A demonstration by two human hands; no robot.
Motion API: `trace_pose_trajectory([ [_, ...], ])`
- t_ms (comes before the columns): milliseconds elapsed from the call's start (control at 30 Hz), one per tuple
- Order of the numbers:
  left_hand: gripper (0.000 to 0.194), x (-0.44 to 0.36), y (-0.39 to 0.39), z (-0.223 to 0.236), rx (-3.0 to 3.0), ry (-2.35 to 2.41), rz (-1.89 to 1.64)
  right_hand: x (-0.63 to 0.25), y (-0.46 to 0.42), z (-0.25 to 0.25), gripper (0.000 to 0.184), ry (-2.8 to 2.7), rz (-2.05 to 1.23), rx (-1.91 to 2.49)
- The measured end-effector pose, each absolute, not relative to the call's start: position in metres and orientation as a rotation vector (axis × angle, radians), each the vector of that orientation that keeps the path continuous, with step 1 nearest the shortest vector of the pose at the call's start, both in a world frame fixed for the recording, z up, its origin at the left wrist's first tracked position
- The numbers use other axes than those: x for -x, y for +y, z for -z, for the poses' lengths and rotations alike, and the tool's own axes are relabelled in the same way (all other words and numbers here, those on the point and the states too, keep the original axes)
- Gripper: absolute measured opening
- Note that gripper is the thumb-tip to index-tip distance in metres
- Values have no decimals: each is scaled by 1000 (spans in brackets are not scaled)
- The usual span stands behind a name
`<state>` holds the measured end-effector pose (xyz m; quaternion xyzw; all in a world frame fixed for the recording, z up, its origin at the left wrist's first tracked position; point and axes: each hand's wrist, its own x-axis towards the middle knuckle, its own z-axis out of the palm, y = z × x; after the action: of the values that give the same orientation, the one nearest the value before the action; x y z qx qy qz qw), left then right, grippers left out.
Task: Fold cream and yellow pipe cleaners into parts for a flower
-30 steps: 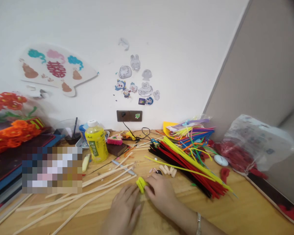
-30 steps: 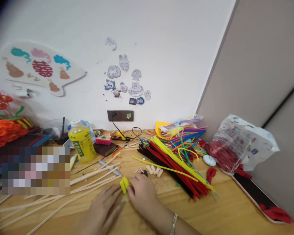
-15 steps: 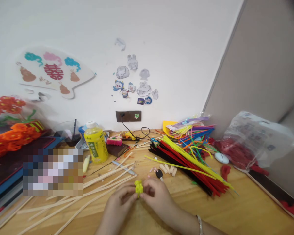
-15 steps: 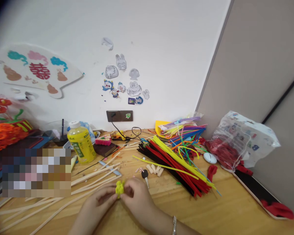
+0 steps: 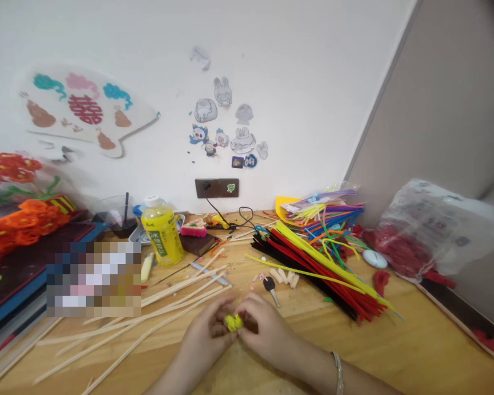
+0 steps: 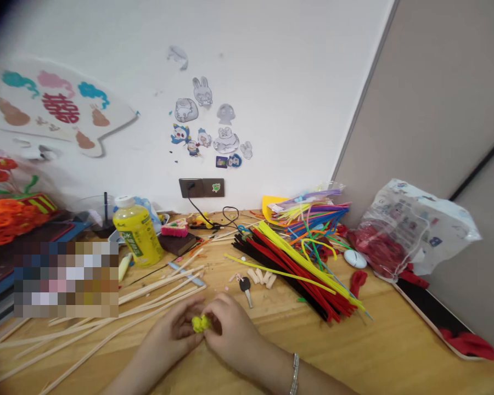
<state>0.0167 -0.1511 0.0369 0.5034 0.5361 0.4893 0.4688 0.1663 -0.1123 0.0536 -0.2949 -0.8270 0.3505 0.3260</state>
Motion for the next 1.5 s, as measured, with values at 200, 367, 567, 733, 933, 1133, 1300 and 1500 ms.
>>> trace_pose_trajectory([
  [200, 26, -17, -154, -45, -1276, 1321, -1050, -168, -113, -52, 23, -2167, -948, 782],
  [367, 24, -16, -152, -41, -1197, 1257, -1052, -169, -113, -52, 23, -2162, -1005, 736],
  [567, 23, -12, -152, -40, -1099, 1211, -1054, -170, -111, -51, 20, -2039, -1157, 722],
  [733, 22, -11, -155, -41, -1042, 1179, -1109, -172, -107, -52, 14, -1846, -1356, 707],
  [933, 20, -17, -156, -53, -1120, 1117, -1204, -177, -109, -61, 20, -1899, -1280, 701],
  [1133, 7, -17, -160, -57, -1238, 1179, -1337, -175, -113, -60, 18, -1916, -1115, 699],
  [1300, 7, -16, -163, -57, -1395, 1293, -1343, -173, -113, -55, 17, -1913, -1015, 695],
  [1500, 7, -19, -165, -63, -1752, 1560, -1177, -173, -111, -52, 18, -2072, -911, 782],
])
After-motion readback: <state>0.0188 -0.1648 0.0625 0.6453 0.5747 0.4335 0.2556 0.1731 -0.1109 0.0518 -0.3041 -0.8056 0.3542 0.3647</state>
